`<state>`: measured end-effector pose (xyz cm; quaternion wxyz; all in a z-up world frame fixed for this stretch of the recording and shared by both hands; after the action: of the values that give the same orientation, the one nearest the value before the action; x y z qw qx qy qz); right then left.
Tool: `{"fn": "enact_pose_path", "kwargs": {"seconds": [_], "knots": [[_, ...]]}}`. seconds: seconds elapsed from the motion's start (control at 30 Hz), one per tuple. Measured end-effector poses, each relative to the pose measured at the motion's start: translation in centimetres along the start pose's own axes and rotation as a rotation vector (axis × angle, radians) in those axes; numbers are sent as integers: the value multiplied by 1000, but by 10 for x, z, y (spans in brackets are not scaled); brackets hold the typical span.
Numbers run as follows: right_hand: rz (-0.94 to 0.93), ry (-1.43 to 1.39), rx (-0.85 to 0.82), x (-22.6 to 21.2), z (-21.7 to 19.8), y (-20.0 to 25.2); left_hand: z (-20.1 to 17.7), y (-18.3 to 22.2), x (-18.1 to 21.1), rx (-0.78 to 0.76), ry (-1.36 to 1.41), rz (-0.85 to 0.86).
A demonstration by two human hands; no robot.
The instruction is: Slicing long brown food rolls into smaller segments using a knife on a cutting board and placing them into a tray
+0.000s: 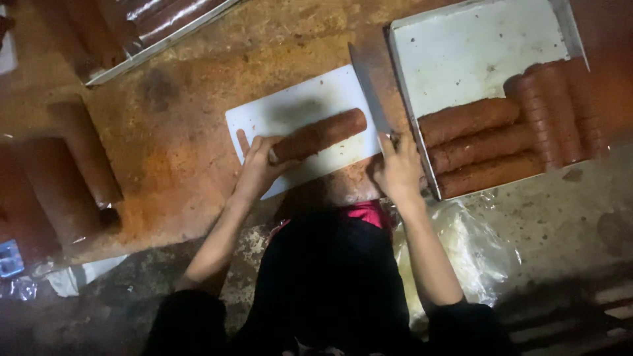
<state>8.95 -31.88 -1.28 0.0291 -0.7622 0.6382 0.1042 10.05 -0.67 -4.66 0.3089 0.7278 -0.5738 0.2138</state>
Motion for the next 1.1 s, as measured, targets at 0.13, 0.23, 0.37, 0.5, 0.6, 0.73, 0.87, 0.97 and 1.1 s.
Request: {"fn": "enact_pose_path", "kwargs": {"seconds": [0.13,0.23,0.37,0.5,0.6,0.73,0.87,0.97,1.1], "knots": [[-176,-219,69,-25,-12,-54,-5,2,45,-154,-51,-51],[-214,-357,-14,-26,38,-83,-7,12,78,-222,-192,-124],[-30,-407,-53,2,47,-85,4,-13,91,-221,-270,-47],[154,-546,65,31,-18,-47,66,-117,126,-211,-281,180],[-27,-679,703,71,-29,-56,95,-187,223,-74,-395,598],[205,-746,570,119,5,-55,114,-165,342,-492,79,403],[235,-664,290,111,-25,-52,291,-261,317,-332,-801,736],[308,-600,193,118,-18,-50,302,-261,312,-363,-1044,688],[297,-590,202,101,-47,-47,277,-226,313,-372,-1221,695]]}}
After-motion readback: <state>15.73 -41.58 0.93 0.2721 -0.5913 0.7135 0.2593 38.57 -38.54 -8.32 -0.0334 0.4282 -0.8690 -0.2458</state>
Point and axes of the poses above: each hand's wrist, its own y-axis away from the middle knuckle, its own z-axis out of the palm, x = y × z, the point moved 9 cm from there along -y, towards the middle knuckle, and after that the axes turned 14 degrees about -z, right-handed, at the moved point
